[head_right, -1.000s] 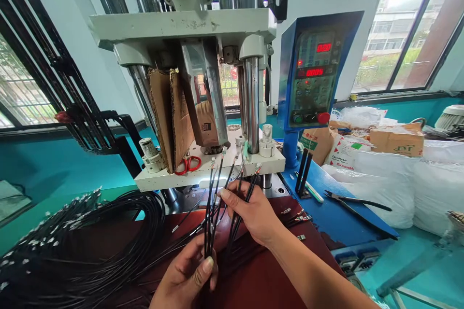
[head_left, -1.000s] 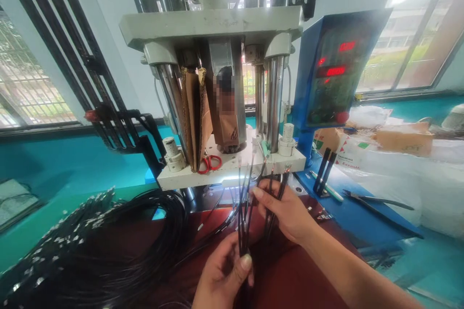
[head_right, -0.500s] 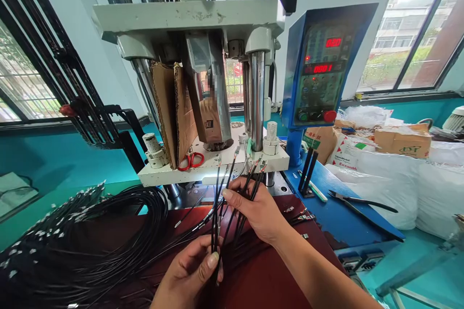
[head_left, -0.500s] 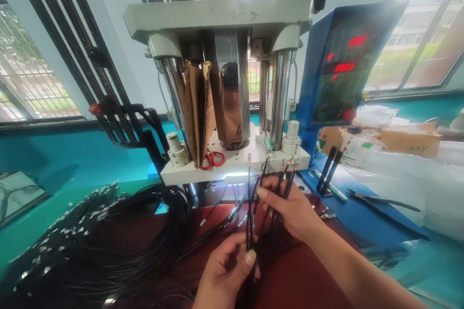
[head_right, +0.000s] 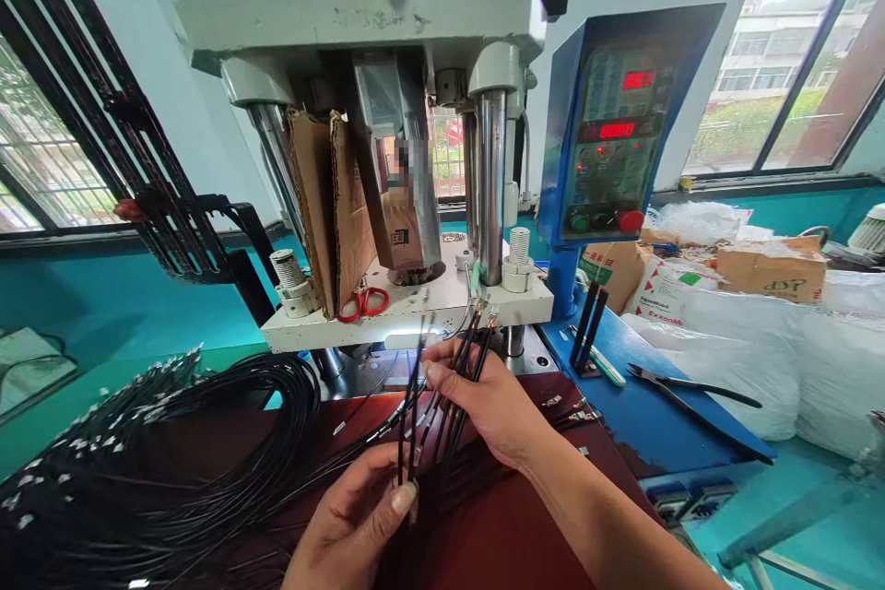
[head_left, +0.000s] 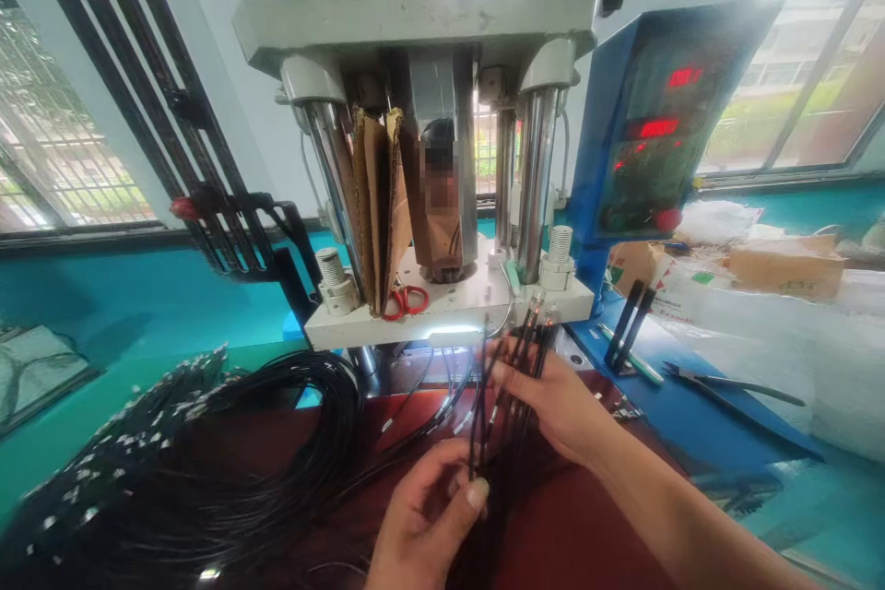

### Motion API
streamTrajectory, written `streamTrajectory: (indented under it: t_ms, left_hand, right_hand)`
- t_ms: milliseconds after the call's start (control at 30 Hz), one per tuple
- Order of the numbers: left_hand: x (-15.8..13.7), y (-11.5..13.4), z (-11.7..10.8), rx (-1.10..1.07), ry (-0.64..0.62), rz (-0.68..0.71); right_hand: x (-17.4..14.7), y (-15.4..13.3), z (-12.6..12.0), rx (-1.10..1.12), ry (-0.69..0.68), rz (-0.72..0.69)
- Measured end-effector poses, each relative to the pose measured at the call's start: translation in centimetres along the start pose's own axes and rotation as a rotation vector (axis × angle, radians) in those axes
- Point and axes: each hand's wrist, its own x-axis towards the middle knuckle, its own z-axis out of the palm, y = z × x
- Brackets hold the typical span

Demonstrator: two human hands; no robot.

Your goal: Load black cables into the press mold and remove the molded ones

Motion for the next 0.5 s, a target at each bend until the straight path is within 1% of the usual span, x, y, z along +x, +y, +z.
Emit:
streamTrajectory:
  t_ms: [67,167,267,400,500]
  left_hand:
    - [0.04,-0.10,-0.01,0.011,-0.018,-0.007]
    - [0.30,-0.15,0.00,-0.008,0.020,-0.007]
    - [0.54,-0.12,0.11,0.019,0.060,-0.007]
    - [0.60,-0.18,0.43,0.110,0.066,-0.012]
    - [0.60,-0.18,0.56,0.132,0.071,-0.012]
  right_hand:
    - [0.09,0.11,-0.11,0.000,0.007,0.028]
    - [0.12,0.07,-0.25,0.013,0.016,0.056]
    - [0.03,-0.09,-0.24,0.013,-0.035,0.069]
    - [-0.12,-0.22,-0.07,-0.022,-0.107,0.026]
    - [-0.16,-0.19,-0.05,-0.037,-0.070,0.040]
